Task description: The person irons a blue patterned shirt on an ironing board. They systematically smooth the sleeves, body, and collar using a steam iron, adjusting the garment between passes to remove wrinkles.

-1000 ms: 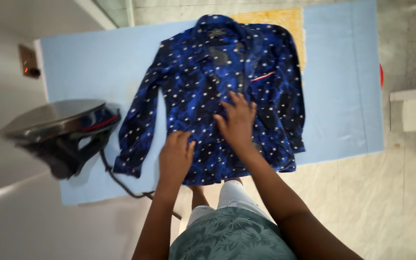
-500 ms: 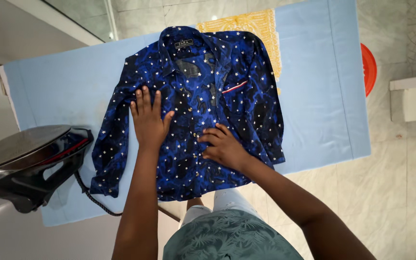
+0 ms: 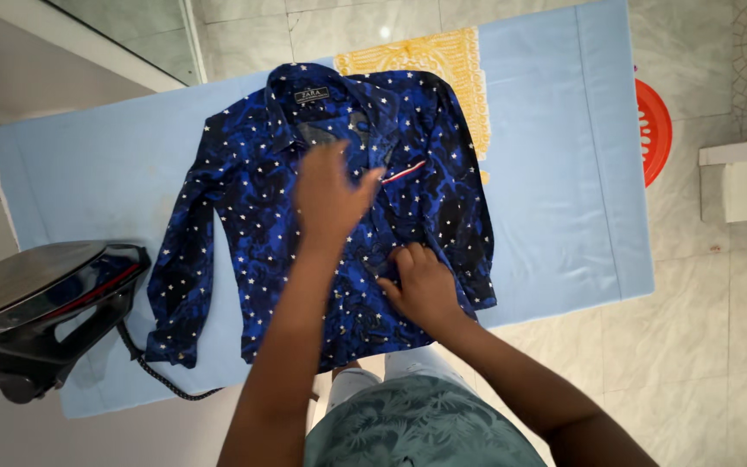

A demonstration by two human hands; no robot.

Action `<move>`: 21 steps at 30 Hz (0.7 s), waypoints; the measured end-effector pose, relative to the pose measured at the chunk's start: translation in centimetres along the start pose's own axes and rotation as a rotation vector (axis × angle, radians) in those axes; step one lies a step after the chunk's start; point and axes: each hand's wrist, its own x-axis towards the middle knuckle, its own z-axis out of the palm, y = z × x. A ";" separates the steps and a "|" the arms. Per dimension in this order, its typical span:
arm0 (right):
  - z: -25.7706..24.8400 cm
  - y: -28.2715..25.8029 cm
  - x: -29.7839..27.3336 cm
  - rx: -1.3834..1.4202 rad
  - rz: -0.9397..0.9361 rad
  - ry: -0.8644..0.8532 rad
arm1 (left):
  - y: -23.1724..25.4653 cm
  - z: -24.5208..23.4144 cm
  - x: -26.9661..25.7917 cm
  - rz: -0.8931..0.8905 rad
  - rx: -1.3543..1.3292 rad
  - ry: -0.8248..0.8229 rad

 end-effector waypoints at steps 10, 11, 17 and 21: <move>-1.8 1.0 -1.7 0.266 0.206 -0.018 | -1.9 4.9 4.3 -0.122 0.043 -0.022; -2.2 0.3 -1.7 0.385 0.235 -0.085 | -2.8 4.1 4.3 -0.118 0.041 -0.032; -3.2 -2.5 1.4 0.706 -0.083 -0.425 | -4.3 0.7 6.0 -0.198 0.069 -0.246; -4.5 2.0 0.3 0.191 0.331 0.229 | -1.8 -0.2 2.9 -0.091 0.021 -0.071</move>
